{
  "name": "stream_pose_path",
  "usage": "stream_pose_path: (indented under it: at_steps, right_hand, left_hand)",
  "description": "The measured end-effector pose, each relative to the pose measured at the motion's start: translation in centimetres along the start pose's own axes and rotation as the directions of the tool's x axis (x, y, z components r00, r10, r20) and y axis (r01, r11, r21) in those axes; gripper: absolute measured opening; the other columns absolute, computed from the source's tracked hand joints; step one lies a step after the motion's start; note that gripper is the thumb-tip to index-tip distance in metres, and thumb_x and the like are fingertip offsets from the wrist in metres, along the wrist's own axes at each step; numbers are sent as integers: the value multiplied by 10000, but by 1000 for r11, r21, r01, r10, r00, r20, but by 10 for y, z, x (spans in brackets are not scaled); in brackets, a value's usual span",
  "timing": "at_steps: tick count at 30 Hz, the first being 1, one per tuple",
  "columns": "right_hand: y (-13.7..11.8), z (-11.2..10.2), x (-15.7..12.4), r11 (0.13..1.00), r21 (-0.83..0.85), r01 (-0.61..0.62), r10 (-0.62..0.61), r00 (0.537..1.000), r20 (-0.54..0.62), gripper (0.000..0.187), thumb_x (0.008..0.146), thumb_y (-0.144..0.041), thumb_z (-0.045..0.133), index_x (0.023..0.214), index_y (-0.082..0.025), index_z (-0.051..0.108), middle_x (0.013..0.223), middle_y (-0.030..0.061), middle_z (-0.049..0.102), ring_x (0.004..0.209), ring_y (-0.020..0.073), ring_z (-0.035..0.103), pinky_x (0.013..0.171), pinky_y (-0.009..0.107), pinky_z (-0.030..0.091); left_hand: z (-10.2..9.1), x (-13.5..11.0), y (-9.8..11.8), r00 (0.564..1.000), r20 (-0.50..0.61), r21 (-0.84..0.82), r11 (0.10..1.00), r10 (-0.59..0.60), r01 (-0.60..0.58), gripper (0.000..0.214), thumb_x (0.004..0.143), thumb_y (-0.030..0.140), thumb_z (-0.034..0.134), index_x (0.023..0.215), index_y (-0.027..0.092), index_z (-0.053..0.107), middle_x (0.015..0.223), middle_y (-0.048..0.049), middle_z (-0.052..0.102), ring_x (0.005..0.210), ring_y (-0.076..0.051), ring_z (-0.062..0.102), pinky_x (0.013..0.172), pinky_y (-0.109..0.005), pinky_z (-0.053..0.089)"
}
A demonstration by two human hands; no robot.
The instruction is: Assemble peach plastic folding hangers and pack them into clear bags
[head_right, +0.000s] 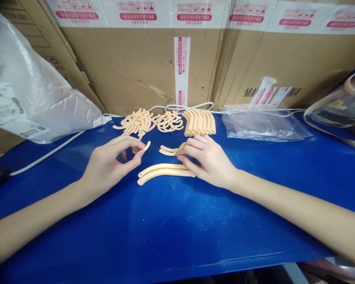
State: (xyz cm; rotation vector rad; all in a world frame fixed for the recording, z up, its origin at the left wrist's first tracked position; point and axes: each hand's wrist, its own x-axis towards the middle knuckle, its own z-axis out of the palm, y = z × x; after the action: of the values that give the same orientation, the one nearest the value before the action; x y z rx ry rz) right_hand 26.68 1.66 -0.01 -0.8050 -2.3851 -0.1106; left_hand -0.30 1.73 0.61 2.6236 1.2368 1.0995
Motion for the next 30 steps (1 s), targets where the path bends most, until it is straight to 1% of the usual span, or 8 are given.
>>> stream_pose_path:
  at_steps: [5, 12, 17, 21, 23, 26, 28, 30]
  right_hand:
    - [-2, -3, -1, 996, -78, 54, -61, 994, -91, 194, 973, -205, 545, 1142, -150, 623, 866, 48, 654, 800, 174, 561, 711, 318, 404]
    - [-15, -10, 0, 890, -327, 317, -355, 933, -63, 274, 995, -274, 544, 1218, -121, 586, 807, 35, 666, 717, 151, 551, 626, 308, 380]
    - [-22, -12, 1, 823, -385, 418, -462, 887, -25, 249, 974, -280, 594, 1160, -118, 633, 659, -33, 621, 607, 115, 500, 599, 297, 373]
    - [-28, -12, 1, 780, -410, 473, -525, 851, -19, 186, 923, -204, 657, 1091, -127, 681, 611, -52, 578, 570, 107, 460, 566, 297, 348]
    - [-29, -10, 1, 780, -410, 473, -526, 850, -20, 131, 910, -150, 654, 1034, -125, 687, 606, -50, 567, 572, 109, 456, 563, 296, 345]
    - [-26, -7, 1, 848, -379, 370, -418, 907, -49, 76, 948, -154, 591, 961, -129, 662, 616, -29, 570, 579, 123, 466, 562, 307, 334]
    - [-22, -5, 1, 931, -283, 232, -264, 961, -81, 102, 977, -182, 546, 942, -141, 633, 669, -7, 601, 606, 125, 496, 589, 305, 349]
    - [-16, -3, 0, 994, -108, 28, -38, 995, -89, 104, 990, -209, 524, 944, -163, 605, 712, -2, 620, 627, 122, 516, 628, 294, 375]
  left_hand:
    - [-1, -2, 10, 955, 11, 36, 954, 297, -297, 50, 919, 132, 597, 937, 152, 639, 945, -31, 717, 851, -136, 655, 740, -241, 533]
    - [-2, -16, 38, 727, 57, 44, 725, 685, -687, 89, 907, 107, 613, 956, 79, 682, 936, -65, 766, 858, -166, 713, 802, -275, 595]
    - [-9, -21, 51, 607, 145, 41, 608, 782, -793, 267, 969, 87, 481, 891, 111, 736, 882, -61, 770, 744, -159, 705, 624, -258, 582]
    - [-10, -23, 54, 552, 174, 49, 552, 816, -832, 332, 964, 54, 427, 888, 112, 745, 889, -82, 768, 743, -164, 703, 550, -257, 547]
    - [-8, -23, 51, 565, 170, 65, 563, 808, -824, 326, 970, 63, 425, 887, 111, 736, 895, -75, 767, 757, -162, 703, 574, -259, 550]
    - [-3, -21, 43, 646, 91, 91, 639, 758, -763, 266, 989, 104, 440, 975, 117, 706, 1004, -47, 763, 903, -158, 700, 761, -263, 573]
    - [-1, -18, 36, 719, 49, 112, 711, 694, -694, 191, 981, 137, 503, 1092, 119, 658, 1099, -43, 740, 1022, -158, 668, 903, -275, 545]
    - [0, -13, 30, 796, 21, 121, 789, 604, -602, 186, 948, 158, 585, 1128, 121, 609, 1087, -56, 721, 1029, -161, 640, 928, -288, 525]
